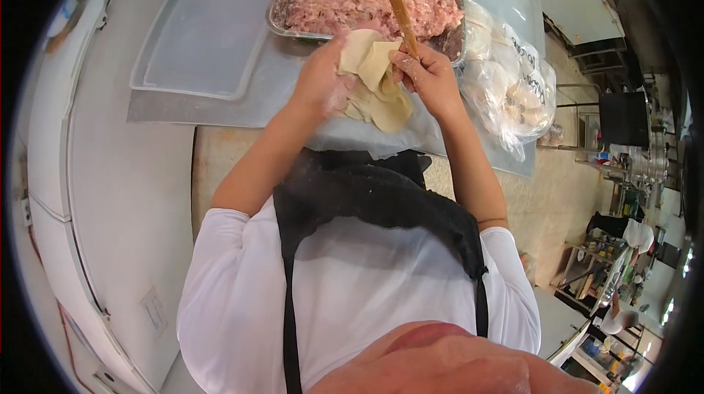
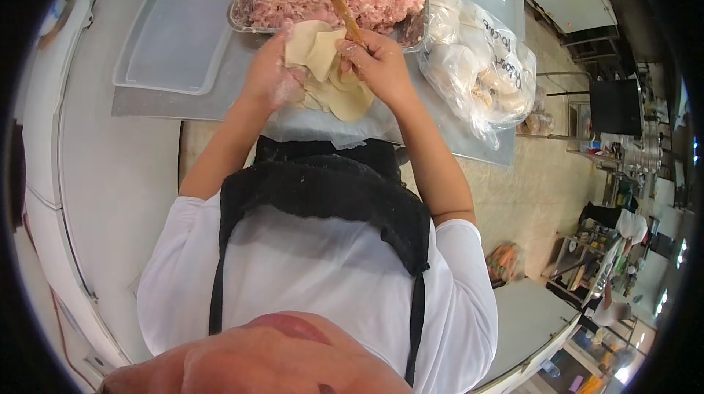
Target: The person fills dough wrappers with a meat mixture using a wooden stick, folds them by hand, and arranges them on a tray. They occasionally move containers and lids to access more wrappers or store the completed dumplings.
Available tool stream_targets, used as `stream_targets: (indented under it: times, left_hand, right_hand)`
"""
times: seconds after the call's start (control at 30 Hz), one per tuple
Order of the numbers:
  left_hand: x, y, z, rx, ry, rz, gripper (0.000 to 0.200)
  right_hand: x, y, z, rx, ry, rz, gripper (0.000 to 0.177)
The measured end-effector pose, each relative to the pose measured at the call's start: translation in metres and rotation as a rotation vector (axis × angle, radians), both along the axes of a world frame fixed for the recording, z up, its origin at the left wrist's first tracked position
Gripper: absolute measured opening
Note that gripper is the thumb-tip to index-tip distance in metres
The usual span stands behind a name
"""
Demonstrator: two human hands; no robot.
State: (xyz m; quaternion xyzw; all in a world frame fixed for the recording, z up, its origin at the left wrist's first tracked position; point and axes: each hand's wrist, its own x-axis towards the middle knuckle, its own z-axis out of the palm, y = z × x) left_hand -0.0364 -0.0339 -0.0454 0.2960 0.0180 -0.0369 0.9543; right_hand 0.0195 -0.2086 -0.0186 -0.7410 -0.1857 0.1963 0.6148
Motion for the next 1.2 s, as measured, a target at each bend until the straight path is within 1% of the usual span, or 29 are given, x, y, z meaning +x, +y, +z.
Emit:
stream_targets:
  times: [0.07, 0.1, 0.17, 0.2, 0.27, 0.3, 0.4, 0.47, 0.5, 0.57, 0.67, 0.77, 0.8, 0.87, 0.9, 0.97, 1.0, 1.07, 1.17, 1.2]
  left_hand:
    - [0.0, 0.01, 0.005, 0.025, 0.001, 0.05, 0.044]
    - [-0.001, 0.014, 0.005, -0.002, 0.032, 0.082, 0.044]
    - [-0.002, 0.02, 0.009, -0.053, 0.088, 0.152, 0.044]
    - [-0.004, 0.021, 0.013, -0.071, 0.071, 0.104, 0.044]
    - [-0.008, 0.019, 0.022, -0.108, 0.039, 0.001, 0.044]
    - [-0.008, 0.016, 0.022, -0.056, 0.018, -0.042, 0.043]
    - [-0.01, 0.006, 0.015, 0.08, -0.018, -0.161, 0.041]
    - [-0.012, 0.002, 0.013, 0.143, -0.012, -0.222, 0.039]
    - [-0.014, 0.002, 0.017, 0.346, -0.034, -0.174, 0.038]
    - [-0.019, 0.004, 0.027, 0.749, -0.073, -0.072, 0.037]
    - [-0.013, 0.014, 0.016, 0.571, 0.018, -0.031, 0.024]
    - [-0.004, 0.028, -0.002, 0.854, -0.143, 0.154, 0.009]
    - [-0.004, 0.032, 0.0, 0.887, -0.178, 0.198, 0.008]
    - [-0.003, 0.04, 0.005, 0.947, -0.25, 0.279, 0.013]
    - [-0.003, 0.043, 0.005, 0.948, -0.266, 0.267, 0.014]
    - [-0.003, 0.049, 0.005, 0.946, -0.299, 0.238, 0.018]
    - [-0.004, 0.052, 0.008, 0.968, -0.347, 0.219, 0.016]
    - [-0.006, 0.057, 0.018, 1.01, -0.447, 0.184, 0.012]
    - [-0.002, 0.058, 0.028, 1.183, -0.715, 0.175, 0.009]
    - [-0.003, 0.056, 0.033, 1.156, -0.685, 0.139, 0.012]
  right_hand:
    - [-0.002, -0.007, -0.007, -0.058, -0.076, -0.022, 0.018]
    - [-0.003, -0.011, -0.01, -0.086, -0.113, -0.031, 0.019]
    - [-0.004, -0.022, -0.019, -0.349, -0.341, -0.028, 0.024]
    - [-0.004, -0.024, -0.019, -0.481, -0.457, -0.028, 0.026]
    - [-0.005, -0.022, -0.017, -0.343, -0.42, -0.105, 0.029]
    - [-0.006, -0.021, -0.013, -0.276, -0.4, -0.145, 0.031]
    - [-0.012, -0.004, 0.016, -0.195, -0.467, -0.101, 0.03]
    - [-0.001, 0.001, 0.005, -0.165, -0.596, -0.029, 0.027]
    - [0.002, 0.003, 0.002, -0.15, -0.66, 0.008, 0.025]
    - [0.005, 0.001, 0.007, -0.111, -0.549, -0.025, 0.023]
    - [0.004, 0.0, 0.017, -0.082, -0.345, -0.064, 0.022]
    - [0.002, -0.002, 0.019, -0.071, -0.185, -0.059, 0.024]
    - [0.002, 0.0, 0.019, -0.068, -0.141, -0.051, 0.024]
    - [-0.003, 0.004, 0.019, -0.127, -0.156, -0.019, 0.025]
    - [-0.006, 0.006, 0.018, -0.158, -0.161, -0.009, 0.025]
    - [-0.013, 0.011, 0.017, -0.121, -0.116, 0.001, 0.026]
    - [-0.015, 0.014, 0.018, -0.1, -0.097, 0.008, 0.027]
    - [-0.016, 0.017, 0.021, -0.054, -0.152, -0.003, 0.027]
    - [-0.024, 0.026, 0.031, -0.025, -0.23, 0.004, 0.028]
    - [-0.026, 0.027, 0.035, -0.023, -0.254, 0.016, 0.029]
